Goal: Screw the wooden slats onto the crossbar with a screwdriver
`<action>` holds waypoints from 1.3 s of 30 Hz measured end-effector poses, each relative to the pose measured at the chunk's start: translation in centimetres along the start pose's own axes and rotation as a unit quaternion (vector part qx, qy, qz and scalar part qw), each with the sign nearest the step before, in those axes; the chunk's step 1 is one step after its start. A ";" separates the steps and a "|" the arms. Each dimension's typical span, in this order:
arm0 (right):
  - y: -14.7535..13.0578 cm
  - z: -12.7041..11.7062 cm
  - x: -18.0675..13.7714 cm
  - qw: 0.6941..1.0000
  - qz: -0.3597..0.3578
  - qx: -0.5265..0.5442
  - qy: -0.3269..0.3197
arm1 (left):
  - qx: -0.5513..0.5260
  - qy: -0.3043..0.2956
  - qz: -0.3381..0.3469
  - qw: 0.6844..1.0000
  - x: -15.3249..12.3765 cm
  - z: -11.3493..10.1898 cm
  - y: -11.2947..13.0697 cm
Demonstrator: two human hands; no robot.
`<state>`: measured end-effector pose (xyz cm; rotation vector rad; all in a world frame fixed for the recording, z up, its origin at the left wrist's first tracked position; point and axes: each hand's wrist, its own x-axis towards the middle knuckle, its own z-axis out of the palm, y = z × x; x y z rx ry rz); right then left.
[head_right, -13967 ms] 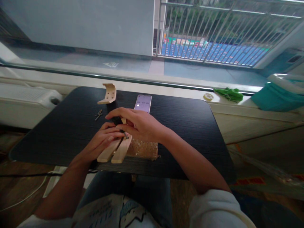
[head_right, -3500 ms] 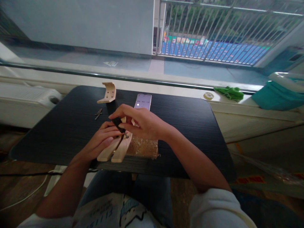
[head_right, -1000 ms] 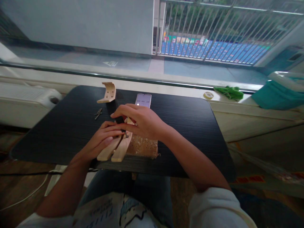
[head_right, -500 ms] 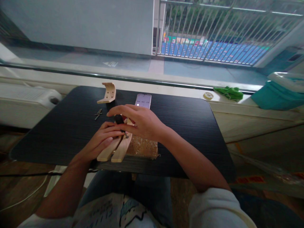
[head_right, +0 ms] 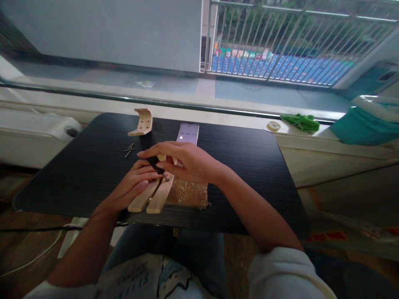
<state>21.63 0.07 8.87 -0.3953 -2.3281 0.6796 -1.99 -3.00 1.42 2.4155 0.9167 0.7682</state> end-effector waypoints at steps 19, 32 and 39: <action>-0.6 -0.2 0.1 0.999 0.034 -0.017 0.005 | -0.007 -0.007 -0.014 1.000 0.0 -0.1 0.0; -0.1 0.4 -0.1 0.996 0.034 -0.072 0.029 | -0.009 -0.015 -0.021 1.000 -0.1 -0.1 0.0; 0.0 0.5 -0.1 0.995 0.049 -0.085 0.034 | -0.012 -0.008 -0.018 1.000 0.0 -0.1 0.1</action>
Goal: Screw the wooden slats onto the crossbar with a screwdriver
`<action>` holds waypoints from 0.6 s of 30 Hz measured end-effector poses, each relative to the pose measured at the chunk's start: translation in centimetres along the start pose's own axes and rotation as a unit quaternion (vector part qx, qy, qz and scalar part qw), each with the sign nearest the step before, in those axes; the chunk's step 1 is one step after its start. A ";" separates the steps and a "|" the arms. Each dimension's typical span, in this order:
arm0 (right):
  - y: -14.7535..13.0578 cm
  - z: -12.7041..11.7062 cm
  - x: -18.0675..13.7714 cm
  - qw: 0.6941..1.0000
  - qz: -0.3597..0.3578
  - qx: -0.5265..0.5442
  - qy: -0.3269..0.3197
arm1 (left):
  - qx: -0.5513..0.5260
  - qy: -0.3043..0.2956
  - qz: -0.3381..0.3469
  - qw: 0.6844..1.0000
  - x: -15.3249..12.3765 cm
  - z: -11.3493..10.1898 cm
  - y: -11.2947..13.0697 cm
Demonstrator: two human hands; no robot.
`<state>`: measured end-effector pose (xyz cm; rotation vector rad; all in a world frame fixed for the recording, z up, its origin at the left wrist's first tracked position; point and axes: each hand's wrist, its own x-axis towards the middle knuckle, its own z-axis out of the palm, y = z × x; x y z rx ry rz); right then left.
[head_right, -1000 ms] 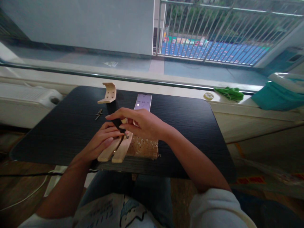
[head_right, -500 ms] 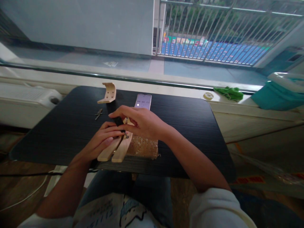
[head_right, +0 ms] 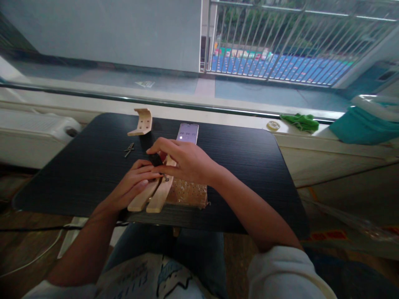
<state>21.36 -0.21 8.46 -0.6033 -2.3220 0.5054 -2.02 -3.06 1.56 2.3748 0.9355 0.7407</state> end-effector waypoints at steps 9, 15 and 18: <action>0.1 0.4 0.0 1.000 -0.011 -0.003 0.020 | -0.003 0.006 0.008 1.000 0.0 0.0 -0.1; 0.0 0.5 0.0 1.000 0.003 -0.013 0.023 | -0.004 0.010 0.016 1.000 0.1 -0.1 0.1; 0.1 0.6 0.1 0.999 -0.016 -0.013 0.026 | 0.001 0.008 0.020 1.000 0.1 -0.1 0.0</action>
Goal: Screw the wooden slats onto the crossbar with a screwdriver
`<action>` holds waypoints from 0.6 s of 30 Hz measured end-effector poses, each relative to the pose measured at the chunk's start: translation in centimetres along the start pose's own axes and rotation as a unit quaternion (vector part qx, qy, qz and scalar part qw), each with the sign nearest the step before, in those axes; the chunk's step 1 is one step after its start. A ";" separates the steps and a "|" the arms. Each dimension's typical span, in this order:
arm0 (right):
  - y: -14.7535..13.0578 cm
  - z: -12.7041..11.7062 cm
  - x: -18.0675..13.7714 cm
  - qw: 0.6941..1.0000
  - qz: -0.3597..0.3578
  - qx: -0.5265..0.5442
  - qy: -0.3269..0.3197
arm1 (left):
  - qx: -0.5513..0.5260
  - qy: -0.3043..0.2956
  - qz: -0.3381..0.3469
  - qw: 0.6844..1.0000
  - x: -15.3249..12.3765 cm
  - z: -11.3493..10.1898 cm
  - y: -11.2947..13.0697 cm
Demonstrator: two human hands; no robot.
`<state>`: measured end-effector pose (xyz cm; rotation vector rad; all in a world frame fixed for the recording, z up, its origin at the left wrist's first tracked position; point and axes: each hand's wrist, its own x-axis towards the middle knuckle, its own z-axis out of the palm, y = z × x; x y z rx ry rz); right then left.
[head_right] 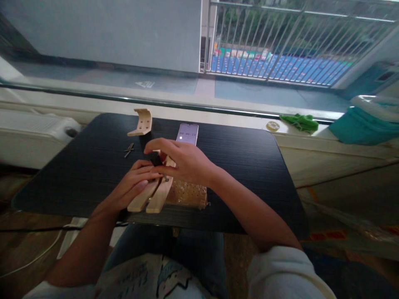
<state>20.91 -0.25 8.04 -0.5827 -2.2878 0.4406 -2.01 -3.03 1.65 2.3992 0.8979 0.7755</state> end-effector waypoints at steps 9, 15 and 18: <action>0.2 -0.2 0.0 0.997 -0.052 0.048 -0.013 | 0.004 -0.001 0.003 1.000 0.0 0.0 0.1; 0.3 0.2 -0.2 0.985 -0.013 0.168 -0.037 | 0.002 0.002 0.006 1.000 0.0 0.1 0.0; 0.3 0.4 -0.2 0.974 -0.007 0.225 -0.035 | 0.003 -0.001 0.004 1.000 0.0 0.1 -0.1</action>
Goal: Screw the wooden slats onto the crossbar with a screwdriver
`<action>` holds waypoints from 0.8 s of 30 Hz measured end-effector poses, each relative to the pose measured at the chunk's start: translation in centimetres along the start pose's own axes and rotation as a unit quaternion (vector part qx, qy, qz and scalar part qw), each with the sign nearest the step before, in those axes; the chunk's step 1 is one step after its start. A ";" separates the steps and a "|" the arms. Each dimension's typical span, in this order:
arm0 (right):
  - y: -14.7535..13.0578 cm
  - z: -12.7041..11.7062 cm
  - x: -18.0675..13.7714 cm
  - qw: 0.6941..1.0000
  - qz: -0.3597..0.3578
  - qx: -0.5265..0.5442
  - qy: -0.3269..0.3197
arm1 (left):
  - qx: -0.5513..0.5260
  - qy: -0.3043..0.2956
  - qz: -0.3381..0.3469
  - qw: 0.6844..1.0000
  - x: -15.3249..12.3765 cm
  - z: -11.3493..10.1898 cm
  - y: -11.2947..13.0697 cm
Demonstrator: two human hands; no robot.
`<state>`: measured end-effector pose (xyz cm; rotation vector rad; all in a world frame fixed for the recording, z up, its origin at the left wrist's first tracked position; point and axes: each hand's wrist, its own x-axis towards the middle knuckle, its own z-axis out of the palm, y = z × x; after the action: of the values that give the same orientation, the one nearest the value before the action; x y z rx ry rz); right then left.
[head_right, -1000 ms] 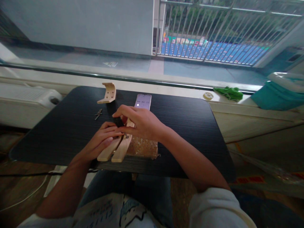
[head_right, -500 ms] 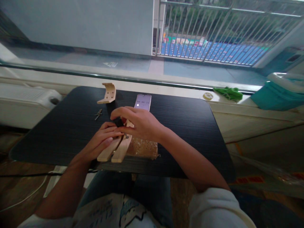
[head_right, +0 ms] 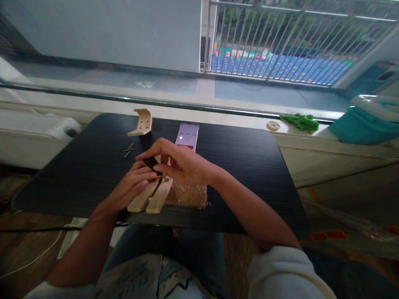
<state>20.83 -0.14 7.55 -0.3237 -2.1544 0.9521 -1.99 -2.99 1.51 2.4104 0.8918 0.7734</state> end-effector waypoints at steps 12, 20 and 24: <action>0.1 -0.5 0.3 1.000 -0.024 0.016 -0.010 | 0.003 0.001 -0.005 1.000 0.0 0.0 0.0; 0.2 -0.5 0.4 0.999 -0.020 0.023 0.018 | 0.004 0.000 -0.011 1.000 -0.1 0.0 0.0; 0.1 -0.6 0.4 0.999 -0.008 0.015 0.033 | 0.003 -0.003 -0.019 1.000 -0.1 0.0 0.0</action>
<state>20.94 0.44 7.98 -0.3190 -2.0789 0.9502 -2.06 -3.00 1.48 2.3934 0.9351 0.7495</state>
